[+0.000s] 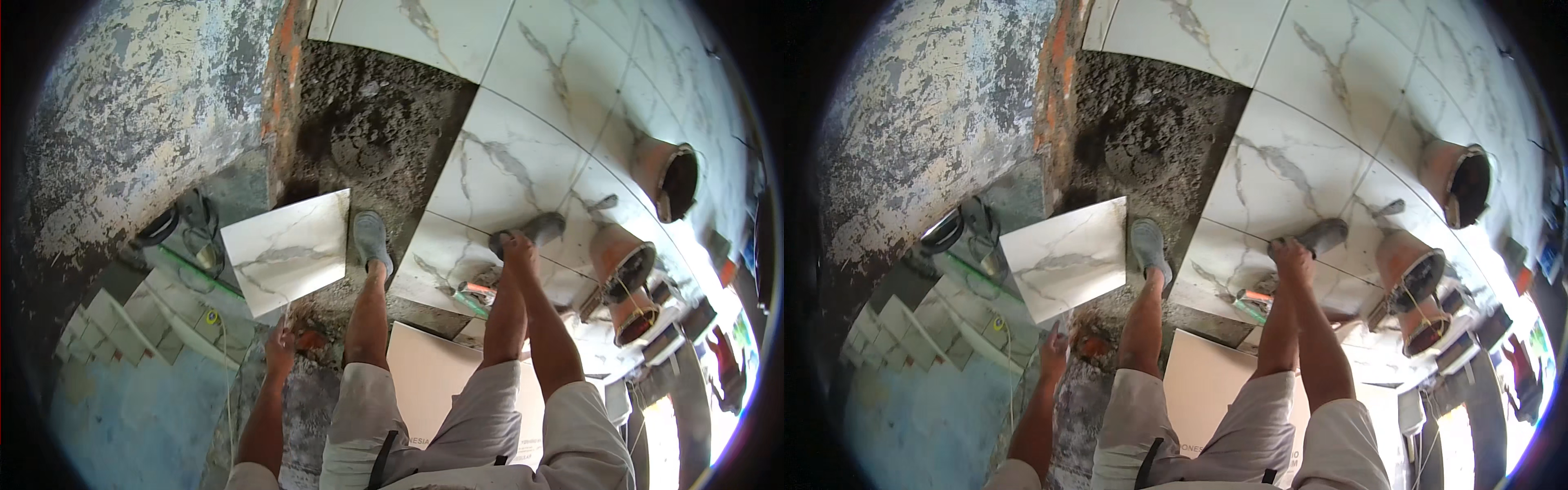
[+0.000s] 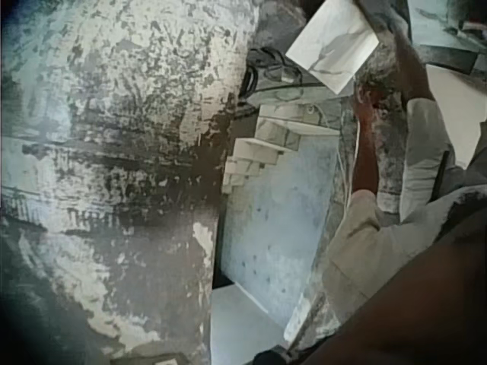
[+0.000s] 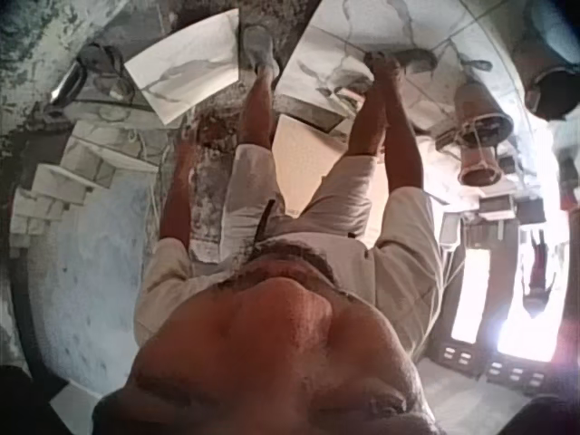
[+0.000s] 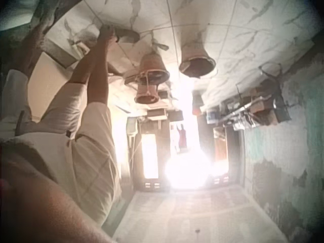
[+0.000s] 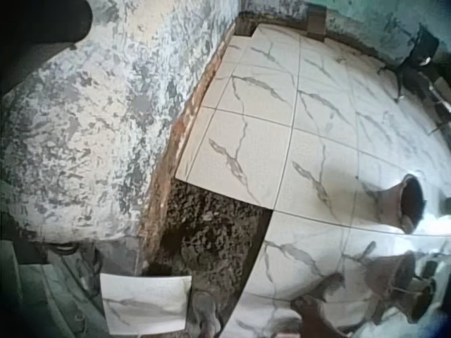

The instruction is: The person scoops mortar from a bucket and spreads it onto the floor using a trowel, lays a floor tile onto the mortar, taps it with a rubber mallet, and lifts the tile to spread more mortar.

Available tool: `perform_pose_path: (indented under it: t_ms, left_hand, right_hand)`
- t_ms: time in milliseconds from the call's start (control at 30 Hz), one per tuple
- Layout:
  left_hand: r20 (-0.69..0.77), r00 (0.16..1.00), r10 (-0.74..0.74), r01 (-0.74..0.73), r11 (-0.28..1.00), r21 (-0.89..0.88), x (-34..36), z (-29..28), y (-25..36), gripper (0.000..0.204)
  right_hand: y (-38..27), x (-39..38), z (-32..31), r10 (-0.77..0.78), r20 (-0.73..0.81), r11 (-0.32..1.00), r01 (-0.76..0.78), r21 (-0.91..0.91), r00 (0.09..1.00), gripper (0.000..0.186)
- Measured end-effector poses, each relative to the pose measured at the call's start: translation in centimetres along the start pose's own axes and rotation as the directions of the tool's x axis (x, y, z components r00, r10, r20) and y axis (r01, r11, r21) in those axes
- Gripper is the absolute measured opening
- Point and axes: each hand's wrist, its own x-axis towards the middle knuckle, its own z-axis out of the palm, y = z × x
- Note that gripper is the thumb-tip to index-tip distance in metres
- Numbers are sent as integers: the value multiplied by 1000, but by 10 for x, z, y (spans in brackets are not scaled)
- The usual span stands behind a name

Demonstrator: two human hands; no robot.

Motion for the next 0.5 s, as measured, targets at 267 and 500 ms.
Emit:
perform_pose_path:
  t_ms: [267,500]
  left_hand:
    - [592,788,-170,137,985,100,-92,-19,-21,52]
    - [606,779,-161,162,985,54,-94,-56,34,51]
  right_hand:
    - [19,-174,-95,292,-278,951,-310,-20,915,43]
    - [203,-208,-172,878,-164,345,-356,868,450,53]
